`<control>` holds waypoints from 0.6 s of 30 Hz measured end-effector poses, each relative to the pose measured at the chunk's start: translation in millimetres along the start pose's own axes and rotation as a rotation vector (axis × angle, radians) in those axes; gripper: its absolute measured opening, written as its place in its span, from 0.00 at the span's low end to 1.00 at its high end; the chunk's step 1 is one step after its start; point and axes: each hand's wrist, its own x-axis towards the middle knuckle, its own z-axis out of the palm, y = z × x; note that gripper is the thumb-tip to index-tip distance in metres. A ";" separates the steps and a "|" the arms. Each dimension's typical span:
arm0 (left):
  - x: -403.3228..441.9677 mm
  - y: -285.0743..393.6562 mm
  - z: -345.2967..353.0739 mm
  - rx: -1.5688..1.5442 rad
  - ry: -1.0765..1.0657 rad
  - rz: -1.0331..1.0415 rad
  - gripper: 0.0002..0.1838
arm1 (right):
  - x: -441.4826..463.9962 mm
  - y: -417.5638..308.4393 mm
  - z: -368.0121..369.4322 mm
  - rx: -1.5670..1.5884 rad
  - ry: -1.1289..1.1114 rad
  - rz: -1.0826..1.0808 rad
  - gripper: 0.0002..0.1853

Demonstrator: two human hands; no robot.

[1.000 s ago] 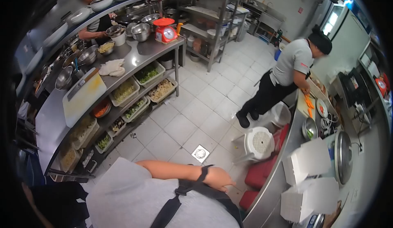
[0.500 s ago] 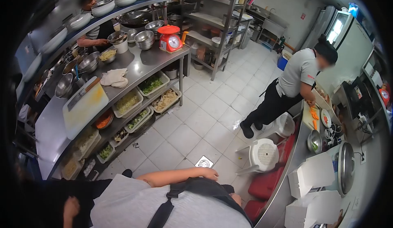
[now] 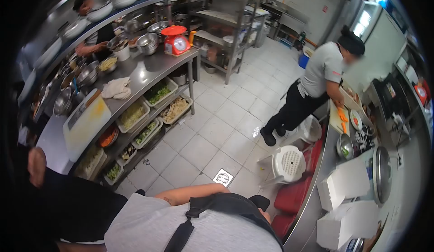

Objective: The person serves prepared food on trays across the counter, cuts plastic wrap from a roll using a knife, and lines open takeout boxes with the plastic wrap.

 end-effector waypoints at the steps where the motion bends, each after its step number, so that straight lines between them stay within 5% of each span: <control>1: -2.7 3.2 0.3 -0.001 0.000 -0.001 0.24 | -17.3 -9.0 -5.8 0.011 0.006 -0.021 0.33; 7: -44.2 56.3 -4.7 0.034 -0.064 0.068 0.24 | -93.4 -55.2 -19.5 0.111 -0.014 0.078 0.32; 13: -102.2 173.6 -10.1 0.103 -0.119 0.215 0.23 | -102.6 -18.9 -0.1 0.083 -0.073 0.092 0.30; 18: -83.0 203.6 -6.4 0.152 -0.266 0.192 0.21 | -106.9 4.9 -0.1 0.156 -0.031 0.041 0.25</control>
